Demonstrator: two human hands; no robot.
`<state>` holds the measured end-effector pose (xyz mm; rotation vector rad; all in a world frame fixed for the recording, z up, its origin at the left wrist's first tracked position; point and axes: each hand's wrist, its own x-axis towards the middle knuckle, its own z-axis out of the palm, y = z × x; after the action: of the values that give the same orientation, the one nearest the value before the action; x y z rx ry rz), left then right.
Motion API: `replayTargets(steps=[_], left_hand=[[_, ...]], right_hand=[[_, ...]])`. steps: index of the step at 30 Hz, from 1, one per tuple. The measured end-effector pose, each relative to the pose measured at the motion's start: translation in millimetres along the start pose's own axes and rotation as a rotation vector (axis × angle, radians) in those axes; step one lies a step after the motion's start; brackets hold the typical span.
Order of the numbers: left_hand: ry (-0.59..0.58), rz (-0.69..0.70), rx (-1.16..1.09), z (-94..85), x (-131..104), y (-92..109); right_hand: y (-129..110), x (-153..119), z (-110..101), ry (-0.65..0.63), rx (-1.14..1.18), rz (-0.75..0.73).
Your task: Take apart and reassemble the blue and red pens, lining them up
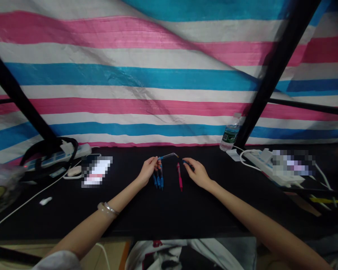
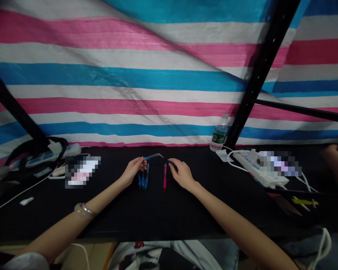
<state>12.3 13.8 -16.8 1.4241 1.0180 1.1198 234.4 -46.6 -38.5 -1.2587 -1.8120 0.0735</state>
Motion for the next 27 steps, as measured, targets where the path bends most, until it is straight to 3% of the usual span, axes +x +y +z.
replayTargets(steps=[27], left_hand=[[-0.041,0.014,0.076,-2.8,1.4,1.6]], right_hand=[[5.1,1.6,-5.2,0.030,-0.011,0.015]])
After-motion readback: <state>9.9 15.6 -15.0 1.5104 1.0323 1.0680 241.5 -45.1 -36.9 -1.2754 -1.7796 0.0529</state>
